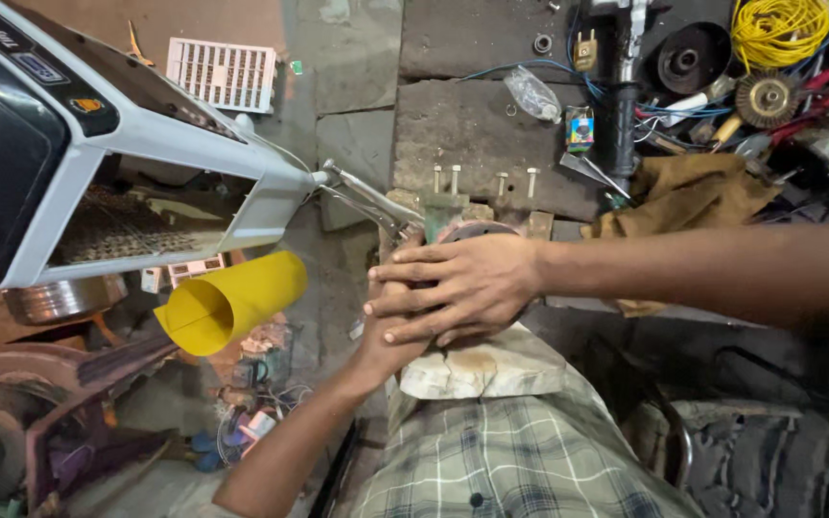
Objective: The person works on an electric motor at a cluttered workbench. They handle the motor end bell and fan cover, fit a cover onto the motor housing, then use a wrench to tighten bolts on the motor body, repositioning the motor on a stone block while working.
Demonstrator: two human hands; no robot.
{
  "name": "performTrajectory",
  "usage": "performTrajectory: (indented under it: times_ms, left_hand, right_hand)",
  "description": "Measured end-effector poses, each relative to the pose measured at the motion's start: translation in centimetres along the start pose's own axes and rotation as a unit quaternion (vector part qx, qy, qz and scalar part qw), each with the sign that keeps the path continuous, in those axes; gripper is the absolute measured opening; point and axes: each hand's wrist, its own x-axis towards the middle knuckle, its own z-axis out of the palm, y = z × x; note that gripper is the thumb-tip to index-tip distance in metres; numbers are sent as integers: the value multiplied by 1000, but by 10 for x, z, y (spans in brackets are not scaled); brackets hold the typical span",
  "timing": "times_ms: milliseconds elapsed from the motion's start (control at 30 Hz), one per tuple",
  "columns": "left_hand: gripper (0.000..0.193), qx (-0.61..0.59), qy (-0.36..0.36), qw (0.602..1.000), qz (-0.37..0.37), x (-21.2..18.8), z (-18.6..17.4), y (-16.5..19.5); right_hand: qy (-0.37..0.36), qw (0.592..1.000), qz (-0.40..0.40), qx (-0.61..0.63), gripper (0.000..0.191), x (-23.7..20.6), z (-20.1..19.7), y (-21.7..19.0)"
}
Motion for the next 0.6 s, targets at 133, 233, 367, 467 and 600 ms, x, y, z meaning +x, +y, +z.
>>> performTrajectory:
  times_ms: [133,233,367,467,600]
  left_hand:
    - [71,8,21,1000,-12,6,4,-1]
    - [43,-10,29,998,-46,14,2,6]
    - [44,-146,20,989,-21,35,-14,15]
    - [28,-34,-31,980,-194,53,-24,21]
    - [20,73,-4,988,-134,67,-30,22]
  right_hand:
    - [-14,999,37,-7,66,-3,5,-3]
    - [8,996,89,-4,72,-6,7,-9]
    - [71,975,196,-72,74,-2,11,-20]
    - [116,940,306,-96,70,1,15,-35]
    - [122,915,348,-161,66,0,18,-47]
